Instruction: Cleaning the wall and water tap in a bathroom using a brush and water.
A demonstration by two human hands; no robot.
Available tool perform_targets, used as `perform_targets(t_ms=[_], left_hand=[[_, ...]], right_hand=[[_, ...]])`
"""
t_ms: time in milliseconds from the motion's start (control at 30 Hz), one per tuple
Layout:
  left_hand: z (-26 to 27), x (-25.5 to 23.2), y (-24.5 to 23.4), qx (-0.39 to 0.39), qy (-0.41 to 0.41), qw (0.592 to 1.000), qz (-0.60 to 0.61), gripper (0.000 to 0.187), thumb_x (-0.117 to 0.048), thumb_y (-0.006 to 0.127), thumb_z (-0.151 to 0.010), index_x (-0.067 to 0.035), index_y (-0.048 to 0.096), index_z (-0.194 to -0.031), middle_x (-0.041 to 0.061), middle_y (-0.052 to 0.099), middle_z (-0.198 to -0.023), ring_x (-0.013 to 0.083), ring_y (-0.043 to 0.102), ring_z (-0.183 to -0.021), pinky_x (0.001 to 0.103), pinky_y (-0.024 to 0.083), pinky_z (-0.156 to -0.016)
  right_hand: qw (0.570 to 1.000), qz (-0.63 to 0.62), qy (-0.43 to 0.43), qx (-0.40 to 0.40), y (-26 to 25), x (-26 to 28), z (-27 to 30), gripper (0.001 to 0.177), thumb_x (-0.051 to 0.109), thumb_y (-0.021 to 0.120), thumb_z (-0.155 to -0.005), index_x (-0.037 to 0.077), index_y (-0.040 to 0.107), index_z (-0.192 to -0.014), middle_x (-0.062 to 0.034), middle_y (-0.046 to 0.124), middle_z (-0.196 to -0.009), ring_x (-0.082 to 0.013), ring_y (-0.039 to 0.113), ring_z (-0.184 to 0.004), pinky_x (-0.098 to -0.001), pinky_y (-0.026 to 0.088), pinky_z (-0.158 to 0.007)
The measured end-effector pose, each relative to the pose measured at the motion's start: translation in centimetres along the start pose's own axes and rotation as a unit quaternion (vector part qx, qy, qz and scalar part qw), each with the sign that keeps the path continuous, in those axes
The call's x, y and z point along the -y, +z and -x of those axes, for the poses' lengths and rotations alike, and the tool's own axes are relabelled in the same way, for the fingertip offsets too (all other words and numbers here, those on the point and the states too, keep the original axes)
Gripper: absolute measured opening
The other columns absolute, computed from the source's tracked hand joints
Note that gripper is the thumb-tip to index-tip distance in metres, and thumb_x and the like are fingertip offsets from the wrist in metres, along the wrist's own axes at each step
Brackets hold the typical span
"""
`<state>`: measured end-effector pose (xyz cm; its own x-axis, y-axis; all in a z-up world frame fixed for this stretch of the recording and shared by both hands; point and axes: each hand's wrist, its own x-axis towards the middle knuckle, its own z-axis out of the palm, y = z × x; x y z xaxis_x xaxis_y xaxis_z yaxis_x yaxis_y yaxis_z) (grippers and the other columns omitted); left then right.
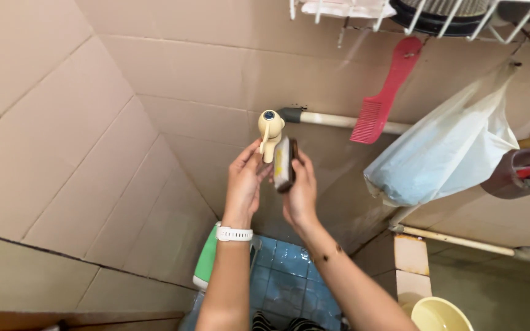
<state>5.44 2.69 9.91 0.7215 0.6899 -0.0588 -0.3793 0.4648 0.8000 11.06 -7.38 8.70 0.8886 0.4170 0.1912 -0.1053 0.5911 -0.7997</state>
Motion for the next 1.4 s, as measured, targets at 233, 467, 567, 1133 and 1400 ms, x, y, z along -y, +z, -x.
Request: perform_targets(t_ms=[233, 467, 567, 1133, 1400], left_hand=[[2.3, 4.6, -4.5, -0.113, -0.106, 0.987, -0.035, 0.044, -0.043, 0.051, -0.108, -0.004, 0.063, -0.125, -0.003, 0.061, -0.084, 0.0113, 0.047, -0.065, 0.033, 0.036, -0.062], [5.5, 0.8, -5.0, 0.084, -0.089, 0.970, 0.211, 0.038, -0.038, 0.053, -0.107, -0.008, 0.065, -0.124, -0.006, 0.056, -0.082, 0.0054, 0.052, -0.070, 0.026, 0.049, -0.074], [4.9, 0.2, -6.3, 0.113, -0.076, 0.968, 0.211, 0.034, -0.036, 0.059, -0.105, -0.010, 0.063, -0.126, -0.005, 0.059, -0.085, 0.0069, 0.056, -0.074, 0.028, 0.050, -0.074], [-1.8, -7.5, -3.4, 0.007, -0.023, 1.000, 0.017, 0.065, -0.036, 0.065, -0.091, -0.020, 0.037, -0.148, 0.008, 0.059, -0.119, 0.0250, 0.067, -0.104, 0.044, 0.067, -0.069], [-4.2, -9.6, -1.8, -0.018, -0.016, 0.980, -0.199, 0.048, -0.043, 0.060, -0.095, -0.013, 0.062, -0.133, 0.020, 0.075, -0.098, 0.0316, 0.077, -0.084, 0.042, 0.063, -0.062]], right_hand=[[0.963, -0.130, 0.235, -0.002, -0.2, 1.8, 3.6, 0.039, 0.021, 0.032, -0.105, -0.007, 0.052, -0.123, -0.0300, 0.068, -0.113, -0.0397, 0.071, -0.086, -0.0458, 0.061, -0.076], [0.907, -0.196, 0.370, 0.046, -1.3, -0.7, 1.7, 0.054, 0.023, 0.031, -0.104, -0.022, 0.050, -0.127, -0.0360, 0.069, -0.107, -0.0412, 0.074, -0.083, -0.0401, 0.066, -0.072], [0.911, -0.185, 0.363, 0.067, -0.7, -1.7, 1.4, 0.060, 0.031, 0.034, -0.107, -0.024, 0.049, -0.126, -0.0368, 0.069, -0.101, -0.0394, 0.074, -0.077, -0.0373, 0.066, -0.067], [0.976, 0.170, 0.067, -0.118, 8.4, 0.0, 4.2, 0.045, 0.027, 0.041, -0.108, 0.000, 0.056, -0.141, -0.0150, 0.065, -0.127, -0.0226, 0.068, -0.093, -0.0389, 0.061, -0.071], [0.964, 0.257, -0.007, -0.067, 8.6, -0.3, 4.1, 0.050, 0.001, 0.050, -0.100, 0.004, 0.050, -0.150, -0.0098, 0.067, -0.126, -0.0178, 0.069, -0.098, -0.0328, 0.061, -0.076]])
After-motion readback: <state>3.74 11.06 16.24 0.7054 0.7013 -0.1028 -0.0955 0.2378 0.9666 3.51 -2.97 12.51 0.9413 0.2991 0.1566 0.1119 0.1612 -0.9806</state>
